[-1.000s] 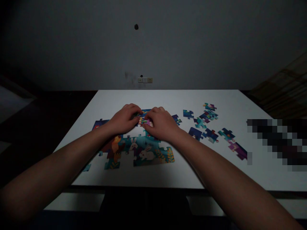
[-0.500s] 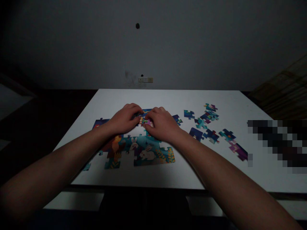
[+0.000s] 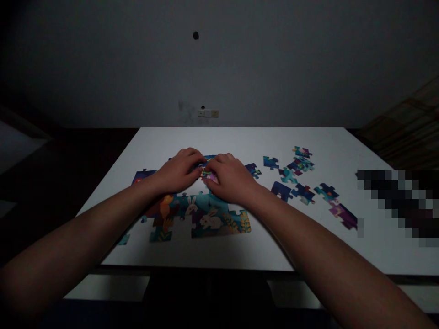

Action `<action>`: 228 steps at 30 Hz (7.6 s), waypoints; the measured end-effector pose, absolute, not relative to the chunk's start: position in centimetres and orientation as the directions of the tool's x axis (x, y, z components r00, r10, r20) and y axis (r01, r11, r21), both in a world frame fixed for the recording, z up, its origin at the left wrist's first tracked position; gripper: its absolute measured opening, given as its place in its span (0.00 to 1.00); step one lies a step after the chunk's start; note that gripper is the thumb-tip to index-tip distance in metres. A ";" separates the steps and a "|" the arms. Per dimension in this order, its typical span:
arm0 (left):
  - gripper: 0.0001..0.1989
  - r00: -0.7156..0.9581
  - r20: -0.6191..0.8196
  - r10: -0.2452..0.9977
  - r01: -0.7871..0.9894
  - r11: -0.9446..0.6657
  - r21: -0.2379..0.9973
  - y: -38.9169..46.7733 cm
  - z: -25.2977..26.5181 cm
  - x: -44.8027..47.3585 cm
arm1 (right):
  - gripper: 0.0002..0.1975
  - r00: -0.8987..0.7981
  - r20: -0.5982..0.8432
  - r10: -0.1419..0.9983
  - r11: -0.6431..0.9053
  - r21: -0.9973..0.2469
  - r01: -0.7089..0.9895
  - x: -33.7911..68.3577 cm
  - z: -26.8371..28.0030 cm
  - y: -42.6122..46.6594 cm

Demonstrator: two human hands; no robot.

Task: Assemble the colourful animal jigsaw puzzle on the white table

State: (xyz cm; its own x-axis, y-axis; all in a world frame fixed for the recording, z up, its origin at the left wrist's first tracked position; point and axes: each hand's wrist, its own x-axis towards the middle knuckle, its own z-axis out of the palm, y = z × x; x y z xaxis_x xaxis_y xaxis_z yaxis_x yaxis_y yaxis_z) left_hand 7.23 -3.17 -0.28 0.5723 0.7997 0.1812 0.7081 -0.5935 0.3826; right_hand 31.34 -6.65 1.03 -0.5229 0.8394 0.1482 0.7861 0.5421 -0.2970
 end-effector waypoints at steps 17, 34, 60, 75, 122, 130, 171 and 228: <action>0.18 0.585 0.180 0.791 0.707 -0.606 0.365 -3.3 -0.3 7.2 | 0.13 -0.551 0.171 0.817 0.577 -0.265 0.773 31.6 0.4 -6.5; 0.18 0.609 0.183 0.772 0.693 -0.630 0.350 -3.2 -0.4 7.2 | 0.12 -0.559 0.214 0.801 0.599 -0.283 0.749 31.7 0.1 -6.3; 0.17 0.603 0.182 0.777 0.696 -0.624 0.356 -3.2 -0.4 7.1 | 0.13 -0.547 0.173 0.819 0.574 -0.283 0.769 31.5 0.6 -6.6; 0.19 0.601 0.169 0.781 0.707 -0.619 0.342 -3.4 -0.2 7.3 | 0.15 -0.566 0.176 0.805 0.591 -0.309 0.745 31.7 0.5 -6.4; 0.19 0.599 0.150 0.786 0.720 -0.611 0.330 -3.7 0.1 7.4 | 0.15 -0.570 0.153 0.807 0.588 -0.292 0.754 31.7 0.7 -6.4; 0.20 0.602 0.142 0.786 0.725 -0.613 0.315 -3.7 0.1 7.5 | 0.15 -0.581 0.174 0.795 0.605 -0.301 0.737 31.8 0.4 -6.2; 0.20 0.600 0.146 0.787 0.725 -0.612 0.316 -3.7 0.1 7.5 | 0.15 -0.570 0.167 0.804 0.591 -0.328 0.737 31.8 0.6 -6.4; 0.21 0.637 0.149 0.756 0.692 -0.646 0.321 -3.5 -0.1 7.2 | 0.13 -0.608 0.174 0.775 0.630 -0.303 0.715 32.0 0.5 -6.3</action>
